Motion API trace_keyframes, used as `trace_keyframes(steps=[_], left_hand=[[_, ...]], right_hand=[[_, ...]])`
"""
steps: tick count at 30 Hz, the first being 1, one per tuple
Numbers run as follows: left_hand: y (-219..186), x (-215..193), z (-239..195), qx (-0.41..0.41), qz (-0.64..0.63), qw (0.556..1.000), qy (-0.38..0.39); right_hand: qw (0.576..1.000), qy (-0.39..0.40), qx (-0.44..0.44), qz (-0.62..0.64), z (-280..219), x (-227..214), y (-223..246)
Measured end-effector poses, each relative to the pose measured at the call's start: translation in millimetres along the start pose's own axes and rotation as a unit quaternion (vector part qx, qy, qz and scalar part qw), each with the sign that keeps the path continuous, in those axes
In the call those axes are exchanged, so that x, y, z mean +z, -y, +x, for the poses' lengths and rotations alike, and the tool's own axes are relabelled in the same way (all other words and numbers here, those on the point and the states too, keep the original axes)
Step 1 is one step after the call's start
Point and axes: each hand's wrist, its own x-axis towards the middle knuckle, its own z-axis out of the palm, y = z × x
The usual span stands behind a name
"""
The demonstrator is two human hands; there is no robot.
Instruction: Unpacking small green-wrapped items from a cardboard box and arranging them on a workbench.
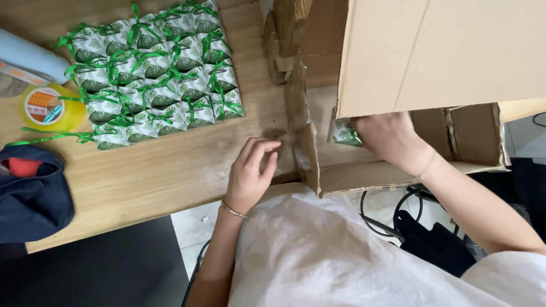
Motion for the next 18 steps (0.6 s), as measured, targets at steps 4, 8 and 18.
trace_keyframes(steps=[4, 8, 18], left_hand=[[-41.5, -12.8, 19.4, 0.067, -0.041, 0.997, 0.021], [-77.4, -27.2, 24.7, 0.135, -0.103, 0.982, 0.084], [-86.2, -100.1, 13.6, 0.196, 0.035, 0.978, 0.064]], right_hand=[[0.973, 0.216, 0.024, 0.072, -29.7, -62.4, -14.8], [0.977, 0.171, 0.073, 0.100, -41.1, -139.4, -25.2], [0.942, -0.011, 0.054, 0.331, 34.9, -183.1, 39.6]])
